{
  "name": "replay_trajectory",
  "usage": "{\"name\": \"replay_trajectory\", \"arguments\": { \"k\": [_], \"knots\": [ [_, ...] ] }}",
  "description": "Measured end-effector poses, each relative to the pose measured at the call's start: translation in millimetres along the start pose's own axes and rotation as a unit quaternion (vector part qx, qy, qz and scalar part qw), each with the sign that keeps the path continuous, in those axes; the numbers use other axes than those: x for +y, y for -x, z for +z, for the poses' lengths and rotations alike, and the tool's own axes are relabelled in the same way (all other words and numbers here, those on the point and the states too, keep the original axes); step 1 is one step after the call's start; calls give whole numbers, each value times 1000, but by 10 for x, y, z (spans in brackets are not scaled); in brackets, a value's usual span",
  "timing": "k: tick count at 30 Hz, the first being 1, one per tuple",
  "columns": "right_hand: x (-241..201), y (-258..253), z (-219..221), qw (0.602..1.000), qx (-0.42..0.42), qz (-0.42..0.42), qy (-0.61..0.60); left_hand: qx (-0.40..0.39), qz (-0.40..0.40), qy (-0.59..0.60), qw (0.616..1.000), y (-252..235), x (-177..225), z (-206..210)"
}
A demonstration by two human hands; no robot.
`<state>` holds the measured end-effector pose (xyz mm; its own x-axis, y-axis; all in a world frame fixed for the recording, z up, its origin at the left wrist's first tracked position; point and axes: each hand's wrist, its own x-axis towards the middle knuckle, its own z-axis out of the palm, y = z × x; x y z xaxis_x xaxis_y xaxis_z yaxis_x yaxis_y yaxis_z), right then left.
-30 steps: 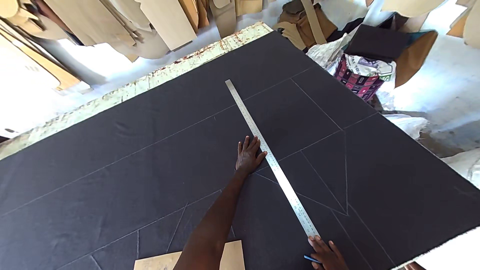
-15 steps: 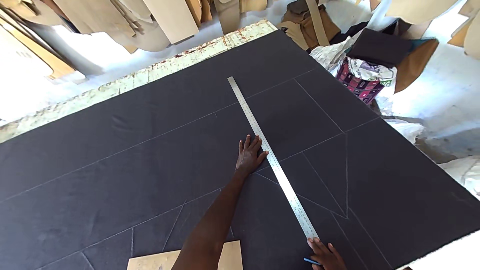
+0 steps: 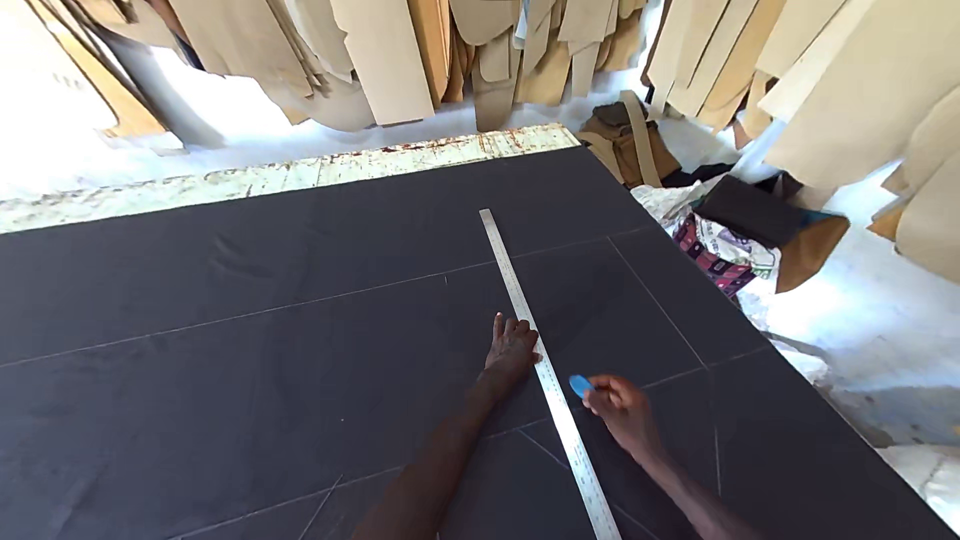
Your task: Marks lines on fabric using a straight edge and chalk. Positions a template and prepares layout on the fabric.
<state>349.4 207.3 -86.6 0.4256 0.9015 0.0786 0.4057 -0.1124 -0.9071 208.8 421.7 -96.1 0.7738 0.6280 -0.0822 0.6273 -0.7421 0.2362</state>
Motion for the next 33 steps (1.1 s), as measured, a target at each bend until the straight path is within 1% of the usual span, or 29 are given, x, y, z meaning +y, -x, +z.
{"name": "replay_trajectory", "arguments": {
  "k": [2, 4, 5, 7, 9, 12, 16, 19, 23, 24, 26, 27, 29, 31, 33],
  "knots": [
    [-77, -727, 185, 1000, 0, 2, -15, 5, -10, 13, 1000, -11, 27, -89],
    [-141, -1351, 373, 1000, -21, 5, -1, 16, -13, 9, 1000, -63, -12, -1],
    [-164, -1657, 482, 999, -28, 17, 11, 8, -16, 6, 1000, -106, -37, 35],
    [-72, -2312, 738, 999, -19, 32, 39, -37, -29, -13, 999, -187, -45, 15],
    [-15, -2831, 968, 997, -6, 29, 68, -67, -25, -36, 997, -218, -28, -27],
    [-34, -3361, 1222, 991, 14, 29, 132, -93, -21, -40, 995, -218, -3, -100],
    [-43, -3677, 1380, 974, 33, 33, 222, -84, -9, -40, 996, -196, -8, -101],
    [-50, -3693, 1396, 968, 20, 11, 251, -79, -8, -18, 997, -142, -18, -69],
    [-153, -3643, 1318, 955, -42, -29, 291, -56, -20, 17, 998, -98, -57, -35],
    [-172, -3585, 1283, 951, -59, -24, 303, -55, -22, 23, 998, -92, -73, -14],
    [-215, -3313, 1185, 947, -88, 6, 310, -75, -28, 28, 996, -86, -100, 3],
    [-237, -3111, 1108, 945, -101, 15, 311, -77, -30, 27, 996, -84, -113, 9],
    [-263, -2532, 887, 945, -118, 10, 306, -82, -32, 26, 996, -79, -116, -2],
    [-249, -1762, 617, 945, -132, -14, 299, -89, -31, 23, 995, -80, -90, -24],
    [-260, -914, 408, 950, -130, 2, 284, -99, -38, 17, 994, -95, -60, -29]
  ]
}}
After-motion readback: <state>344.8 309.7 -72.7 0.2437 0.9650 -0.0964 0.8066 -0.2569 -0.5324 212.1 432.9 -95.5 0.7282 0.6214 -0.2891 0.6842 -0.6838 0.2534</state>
